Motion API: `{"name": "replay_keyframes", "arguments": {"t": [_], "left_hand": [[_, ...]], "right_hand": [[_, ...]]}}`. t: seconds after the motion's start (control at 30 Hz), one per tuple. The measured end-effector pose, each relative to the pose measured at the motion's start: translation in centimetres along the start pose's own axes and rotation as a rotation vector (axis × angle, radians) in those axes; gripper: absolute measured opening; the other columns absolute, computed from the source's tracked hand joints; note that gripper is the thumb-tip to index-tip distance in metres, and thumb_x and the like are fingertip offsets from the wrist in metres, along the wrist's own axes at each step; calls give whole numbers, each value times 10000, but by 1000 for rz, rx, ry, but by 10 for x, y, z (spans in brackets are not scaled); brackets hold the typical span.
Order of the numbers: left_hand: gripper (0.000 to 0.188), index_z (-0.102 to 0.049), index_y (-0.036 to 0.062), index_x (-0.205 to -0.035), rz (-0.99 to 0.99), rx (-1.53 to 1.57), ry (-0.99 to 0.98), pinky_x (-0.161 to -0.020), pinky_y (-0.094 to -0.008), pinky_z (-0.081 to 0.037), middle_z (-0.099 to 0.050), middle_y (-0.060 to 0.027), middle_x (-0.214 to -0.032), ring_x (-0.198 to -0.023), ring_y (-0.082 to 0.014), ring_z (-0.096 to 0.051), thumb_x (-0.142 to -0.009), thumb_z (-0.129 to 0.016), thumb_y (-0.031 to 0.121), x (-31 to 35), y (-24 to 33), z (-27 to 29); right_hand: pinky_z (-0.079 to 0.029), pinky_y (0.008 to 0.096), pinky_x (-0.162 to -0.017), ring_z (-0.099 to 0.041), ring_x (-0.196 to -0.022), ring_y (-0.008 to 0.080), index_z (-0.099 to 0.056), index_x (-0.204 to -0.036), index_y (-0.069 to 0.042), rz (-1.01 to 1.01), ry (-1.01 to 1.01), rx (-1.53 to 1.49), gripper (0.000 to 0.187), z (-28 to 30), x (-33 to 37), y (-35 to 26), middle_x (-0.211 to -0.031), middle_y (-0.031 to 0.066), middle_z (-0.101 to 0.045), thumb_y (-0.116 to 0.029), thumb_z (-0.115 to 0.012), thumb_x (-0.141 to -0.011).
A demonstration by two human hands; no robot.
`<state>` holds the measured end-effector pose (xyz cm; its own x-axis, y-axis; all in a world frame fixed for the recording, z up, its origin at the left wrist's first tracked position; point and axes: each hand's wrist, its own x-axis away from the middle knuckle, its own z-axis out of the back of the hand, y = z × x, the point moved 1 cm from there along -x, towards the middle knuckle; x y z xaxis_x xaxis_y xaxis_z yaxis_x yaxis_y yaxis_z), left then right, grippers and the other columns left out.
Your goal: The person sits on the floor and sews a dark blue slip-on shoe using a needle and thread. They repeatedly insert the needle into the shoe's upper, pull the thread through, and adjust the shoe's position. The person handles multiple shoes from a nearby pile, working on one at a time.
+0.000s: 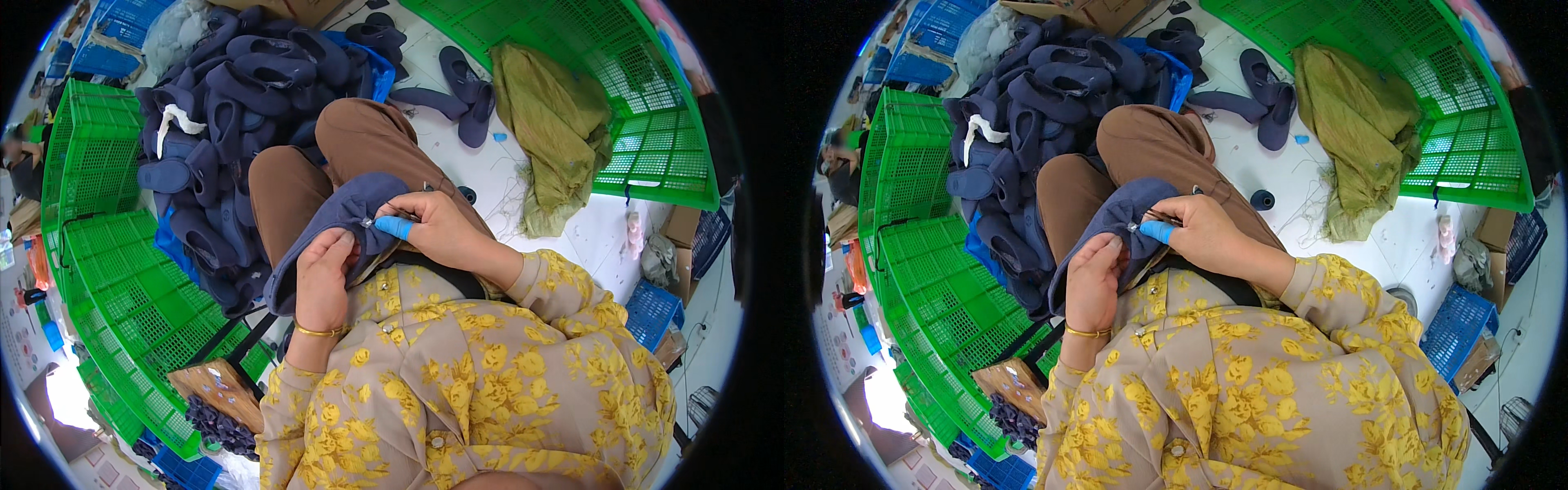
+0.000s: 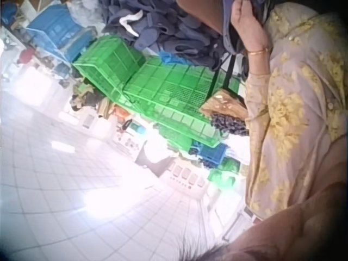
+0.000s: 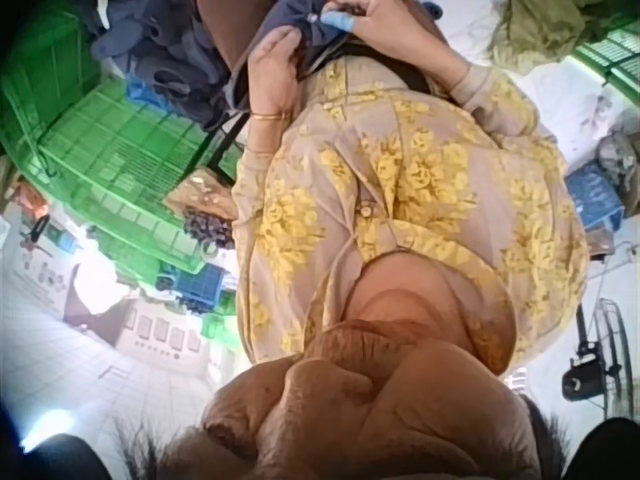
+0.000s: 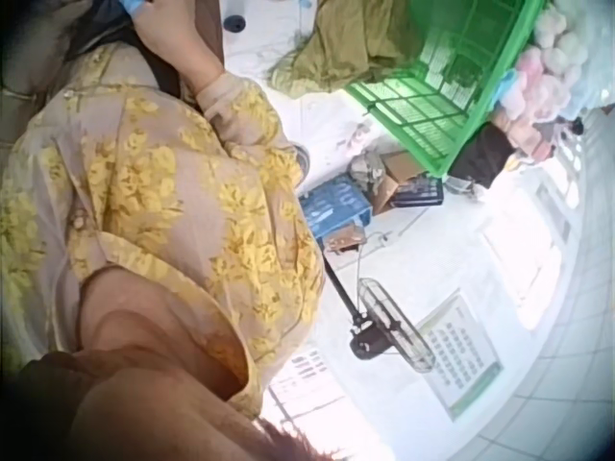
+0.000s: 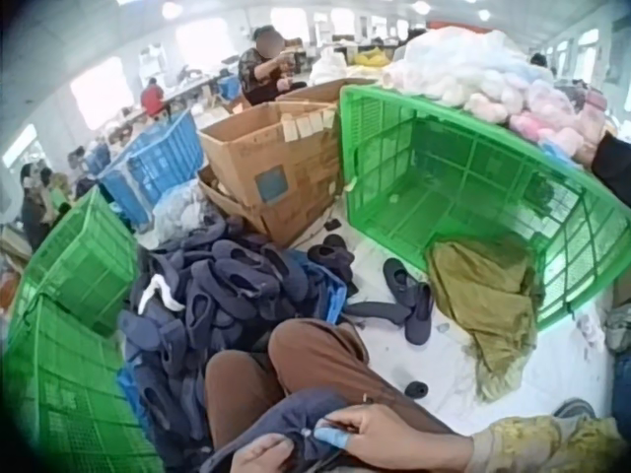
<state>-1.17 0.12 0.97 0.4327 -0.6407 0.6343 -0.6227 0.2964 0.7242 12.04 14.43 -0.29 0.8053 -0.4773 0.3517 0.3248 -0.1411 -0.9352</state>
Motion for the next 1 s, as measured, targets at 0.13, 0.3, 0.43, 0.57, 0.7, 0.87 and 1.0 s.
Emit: {"name": "replay_keyframes", "arguments": {"t": [0.13,0.3,0.43,0.57,0.7,0.87,1.0], "left_hand": [[131,-673,19,-951,-9,-1,26,-734,-213,-423,-624,10,-844,-774,-72,-533,-937,-593,121,3,2,-6],[120,-671,14,-962,-15,26,29,-738,-215,-428,-626,7,-856,-775,-76,-535,-929,-604,107,3,1,-7],[116,-671,11,-968,-12,44,37,-737,-215,-430,-627,4,-862,-776,-77,-536,-925,-609,99,3,1,-8],[84,-658,20,-960,-10,53,43,-721,-214,-429,-633,-2,-855,-773,-82,-551,-920,-613,79,4,2,-9],[70,-648,41,-890,-25,-37,56,-637,-200,-386,-599,21,-779,-692,-63,-509,-902,-666,107,3,2,-12],[180,-610,68,-781,-96,-226,163,-552,-194,-300,-510,57,-682,-601,-39,-412,-869,-733,165,3,7,-31],[218,-586,75,-743,-122,-201,184,-548,-191,-292,-492,60,-670,-592,-34,-390,-871,-734,172,1,8,-36]], "right_hand": [[-480,276,-678,-602,-727,131,-688,-964,14,61,61,13,154,-4,1,2,-837,83,-684,-120,-659,-893],[-484,312,-652,-631,-690,184,-682,-936,8,69,87,51,164,-5,1,-1,-797,134,-681,-142,-663,-872],[-471,324,-624,-617,-661,211,-661,-889,11,64,85,98,161,-3,3,-5,-766,134,-659,-147,-664,-863],[-458,342,-599,-607,-641,253,-631,-848,8,89,93,148,163,-5,5,-6,-742,137,-637,-151,-665,-851],[-452,356,-583,-606,-643,279,-620,-831,-3,169,133,198,156,-7,6,-2,-733,139,-630,-152,-667,-838],[-448,369,-572,-593,-629,293,-623,-818,-17,185,158,253,151,-8,6,-1,-729,146,-621,-161,-668,-830],[-434,342,-555,-577,-602,231,-639,-892,-37,211,143,233,130,-4,7,0,-702,97,-599,-144,-686,-836]]}}
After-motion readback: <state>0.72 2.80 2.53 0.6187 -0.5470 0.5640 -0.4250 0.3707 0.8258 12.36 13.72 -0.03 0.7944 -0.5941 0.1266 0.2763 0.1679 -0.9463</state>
